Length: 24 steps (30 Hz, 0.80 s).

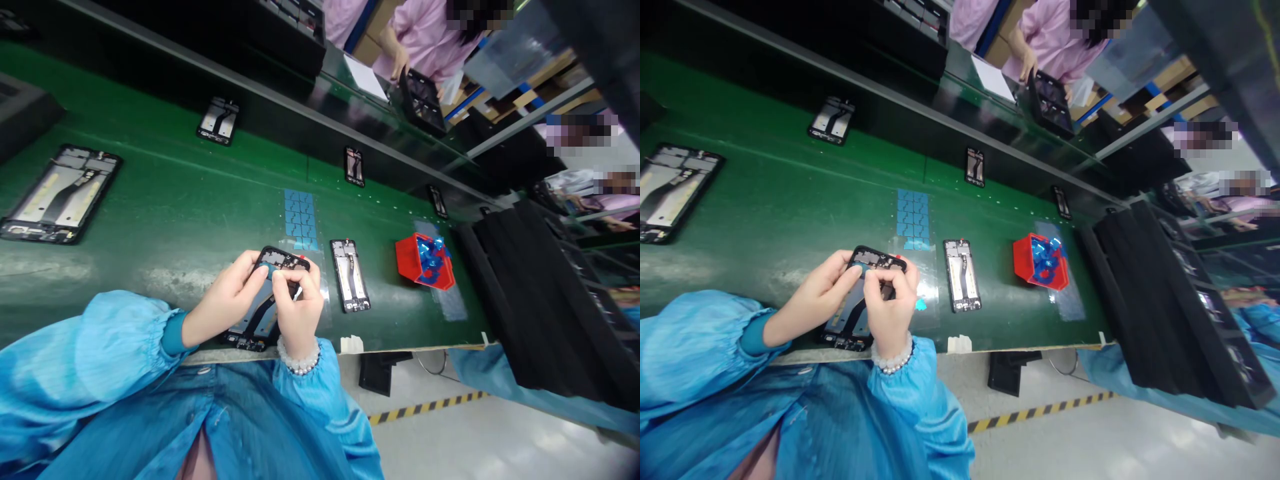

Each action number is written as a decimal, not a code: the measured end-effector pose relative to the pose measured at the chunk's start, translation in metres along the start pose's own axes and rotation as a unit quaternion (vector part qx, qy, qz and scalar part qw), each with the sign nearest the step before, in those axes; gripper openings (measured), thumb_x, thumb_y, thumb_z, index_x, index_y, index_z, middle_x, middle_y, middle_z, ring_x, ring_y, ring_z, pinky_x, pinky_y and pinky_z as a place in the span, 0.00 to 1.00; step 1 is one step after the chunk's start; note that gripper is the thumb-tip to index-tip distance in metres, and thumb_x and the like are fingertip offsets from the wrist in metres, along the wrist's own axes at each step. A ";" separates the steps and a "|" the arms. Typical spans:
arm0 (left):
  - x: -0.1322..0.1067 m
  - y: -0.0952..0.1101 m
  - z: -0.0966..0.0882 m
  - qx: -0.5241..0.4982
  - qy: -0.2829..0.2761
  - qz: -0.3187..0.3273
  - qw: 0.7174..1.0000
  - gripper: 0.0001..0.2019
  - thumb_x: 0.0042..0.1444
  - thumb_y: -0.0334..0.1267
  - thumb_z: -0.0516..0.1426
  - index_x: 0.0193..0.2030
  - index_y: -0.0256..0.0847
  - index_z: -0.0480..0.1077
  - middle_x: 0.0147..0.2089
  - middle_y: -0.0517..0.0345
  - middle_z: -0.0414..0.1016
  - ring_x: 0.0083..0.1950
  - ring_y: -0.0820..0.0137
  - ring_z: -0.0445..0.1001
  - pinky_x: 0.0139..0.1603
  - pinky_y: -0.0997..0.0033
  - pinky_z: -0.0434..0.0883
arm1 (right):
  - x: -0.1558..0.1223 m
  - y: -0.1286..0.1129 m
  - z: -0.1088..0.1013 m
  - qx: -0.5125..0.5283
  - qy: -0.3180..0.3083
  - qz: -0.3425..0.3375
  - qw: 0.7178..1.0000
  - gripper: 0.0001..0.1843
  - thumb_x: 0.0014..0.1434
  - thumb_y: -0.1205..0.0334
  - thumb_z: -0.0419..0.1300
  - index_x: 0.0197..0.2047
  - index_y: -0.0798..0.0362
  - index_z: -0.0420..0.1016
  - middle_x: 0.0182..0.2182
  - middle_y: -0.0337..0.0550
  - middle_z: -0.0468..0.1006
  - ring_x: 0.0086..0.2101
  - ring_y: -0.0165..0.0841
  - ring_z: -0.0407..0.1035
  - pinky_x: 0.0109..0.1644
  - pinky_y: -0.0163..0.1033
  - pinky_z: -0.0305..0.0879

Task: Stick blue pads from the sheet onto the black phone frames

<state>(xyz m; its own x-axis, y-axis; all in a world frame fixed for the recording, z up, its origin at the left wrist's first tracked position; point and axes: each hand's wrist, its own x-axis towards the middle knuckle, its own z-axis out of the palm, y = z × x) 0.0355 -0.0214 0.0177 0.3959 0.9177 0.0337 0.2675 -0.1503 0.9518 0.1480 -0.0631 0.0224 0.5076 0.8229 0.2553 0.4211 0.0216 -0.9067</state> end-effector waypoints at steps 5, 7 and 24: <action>-0.004 0.000 0.002 0.031 0.024 0.011 0.999 0.12 0.63 0.41 0.46 0.48 0.41 0.63 0.44 0.57 0.76 0.42 0.68 0.74 0.42 0.71 0.70 | -0.006 0.001 0.001 -0.093 0.046 -0.082 0.991 0.03 0.53 0.63 0.61 0.30 0.51 0.70 0.49 0.48 0.67 0.54 0.38 0.61 0.57 0.50 0.59; -0.006 0.003 0.003 0.045 0.033 0.008 0.998 0.11 0.62 0.42 0.46 0.47 0.41 0.64 0.42 0.57 0.76 0.41 0.68 0.75 0.41 0.72 0.70 | -0.006 0.001 -0.001 -0.107 0.096 -0.089 0.986 0.12 0.50 0.60 0.65 0.37 0.51 0.68 0.54 0.52 0.62 0.56 0.41 0.58 0.59 0.53 0.57; 0.001 0.007 -0.015 0.270 0.016 0.170 0.948 0.21 0.65 0.37 0.41 0.55 0.28 0.68 0.50 0.44 0.77 0.43 0.58 0.80 0.41 0.70 0.71 | 0.002 -0.018 0.001 0.118 -0.026 0.153 0.981 0.27 0.44 0.58 0.65 0.45 0.53 0.57 0.36 0.44 0.73 0.34 0.33 0.73 0.41 0.41 0.71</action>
